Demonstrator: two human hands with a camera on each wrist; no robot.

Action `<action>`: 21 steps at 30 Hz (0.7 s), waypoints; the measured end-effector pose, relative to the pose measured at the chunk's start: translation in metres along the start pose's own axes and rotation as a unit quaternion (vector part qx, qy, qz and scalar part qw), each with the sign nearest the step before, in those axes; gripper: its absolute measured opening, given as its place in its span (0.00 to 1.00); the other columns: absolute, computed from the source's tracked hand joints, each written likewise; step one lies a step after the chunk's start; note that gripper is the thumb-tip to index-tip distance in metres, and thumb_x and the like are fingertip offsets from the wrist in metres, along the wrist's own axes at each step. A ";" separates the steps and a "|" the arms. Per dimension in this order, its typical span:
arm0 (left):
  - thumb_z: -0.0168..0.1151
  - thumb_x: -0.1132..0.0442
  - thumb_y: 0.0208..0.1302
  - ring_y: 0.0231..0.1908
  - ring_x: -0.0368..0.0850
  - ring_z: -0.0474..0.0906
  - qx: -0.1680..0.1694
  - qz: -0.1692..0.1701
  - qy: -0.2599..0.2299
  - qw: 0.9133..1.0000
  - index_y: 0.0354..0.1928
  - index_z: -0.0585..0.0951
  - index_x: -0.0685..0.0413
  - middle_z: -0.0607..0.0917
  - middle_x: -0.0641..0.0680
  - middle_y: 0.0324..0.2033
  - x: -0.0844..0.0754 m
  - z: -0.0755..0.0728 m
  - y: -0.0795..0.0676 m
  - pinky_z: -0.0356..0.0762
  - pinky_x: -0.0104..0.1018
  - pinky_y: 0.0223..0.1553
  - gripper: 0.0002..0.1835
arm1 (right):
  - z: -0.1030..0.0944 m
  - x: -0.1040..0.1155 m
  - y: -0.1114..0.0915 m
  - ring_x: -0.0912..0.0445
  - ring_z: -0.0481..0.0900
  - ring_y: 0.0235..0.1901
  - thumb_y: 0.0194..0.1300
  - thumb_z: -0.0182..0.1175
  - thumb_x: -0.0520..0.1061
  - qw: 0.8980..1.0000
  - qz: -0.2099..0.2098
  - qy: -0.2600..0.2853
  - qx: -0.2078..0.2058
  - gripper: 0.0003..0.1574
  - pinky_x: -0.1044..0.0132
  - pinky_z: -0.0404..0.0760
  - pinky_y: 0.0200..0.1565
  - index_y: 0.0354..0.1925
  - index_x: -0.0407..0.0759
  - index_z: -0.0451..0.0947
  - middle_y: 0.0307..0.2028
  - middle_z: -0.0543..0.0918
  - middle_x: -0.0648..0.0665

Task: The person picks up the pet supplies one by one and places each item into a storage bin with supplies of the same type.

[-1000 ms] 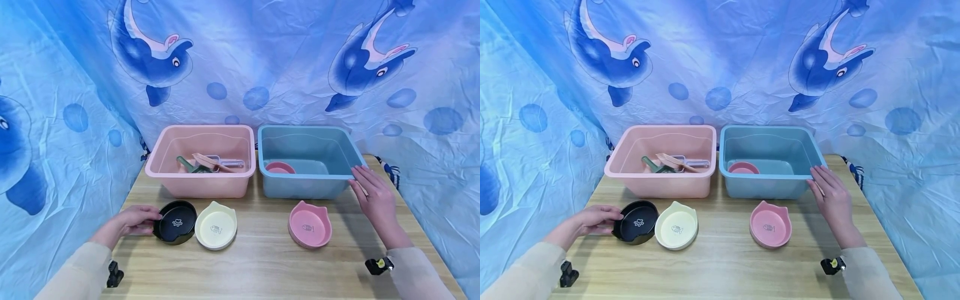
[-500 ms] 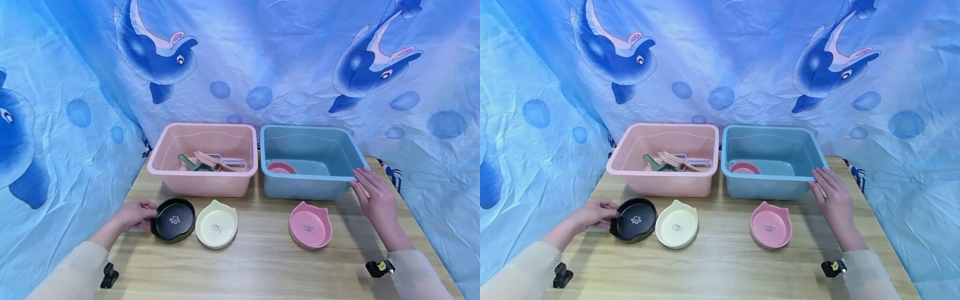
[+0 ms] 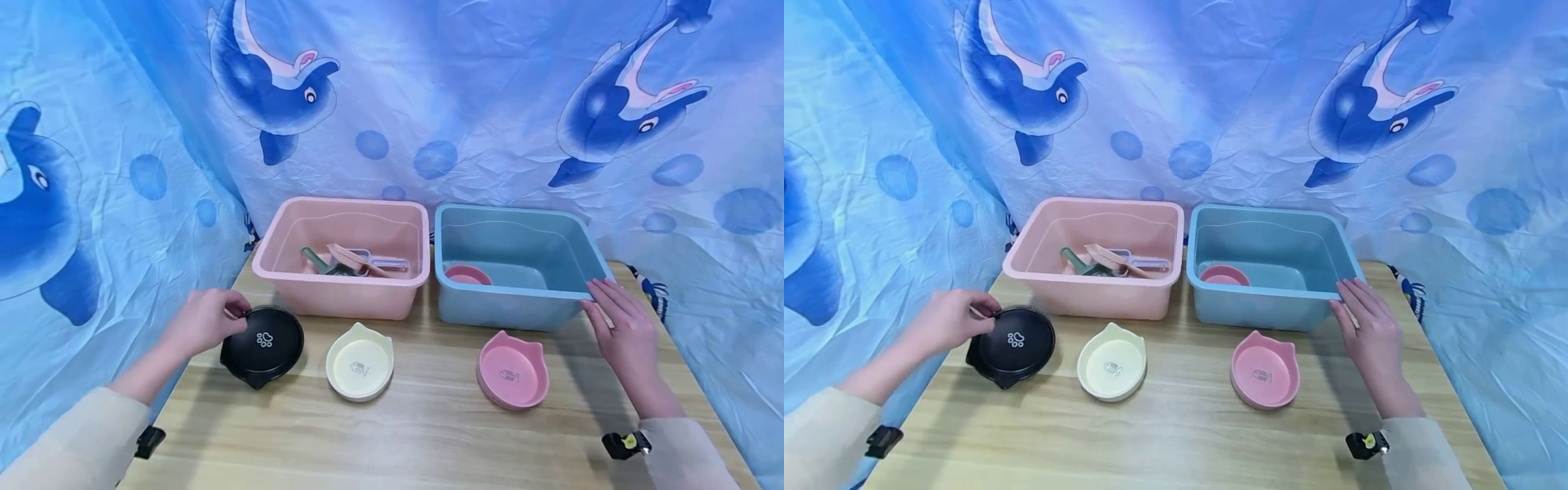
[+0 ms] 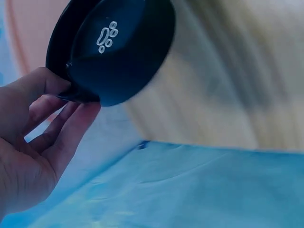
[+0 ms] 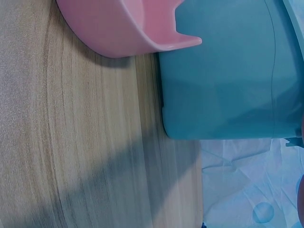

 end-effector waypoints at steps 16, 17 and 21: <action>0.75 0.70 0.56 0.28 0.48 0.82 -0.021 0.110 0.135 0.984 0.35 0.90 0.55 0.89 0.51 0.28 -0.096 -0.096 0.024 0.81 0.50 0.28 0.05 | -0.004 -0.003 -0.003 0.34 0.80 0.65 0.78 0.59 0.63 1.000 0.004 0.005 -0.012 0.34 0.48 0.69 0.76 0.62 0.38 0.86 0.60 0.86 0.32; 0.75 0.70 0.57 0.28 0.48 0.81 -0.016 0.111 0.138 0.984 0.36 0.90 0.55 0.89 0.51 0.28 -0.103 -0.100 0.028 0.81 0.49 0.29 0.05 | -0.004 -0.003 -0.003 0.34 0.80 0.65 0.79 0.58 0.66 1.000 0.004 0.006 -0.012 0.36 0.49 0.69 0.76 0.62 0.38 0.86 0.60 0.86 0.32; 0.73 0.71 0.57 0.27 0.47 0.77 0.003 0.116 0.161 0.980 0.33 0.90 0.52 0.86 0.49 0.25 -0.133 -0.115 0.044 0.76 0.44 0.27 0.06 | -0.001 -0.001 -0.002 0.33 0.80 0.65 0.78 0.63 0.59 1.000 0.001 0.014 -0.006 0.30 0.49 0.69 0.76 0.62 0.38 0.86 0.60 0.86 0.31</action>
Point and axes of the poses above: each hand's wrist, its own y-axis towards the middle knuckle, its own z-axis out of the palm, x = y × z, the point moved 2 cm from there along y, towards the middle knuckle
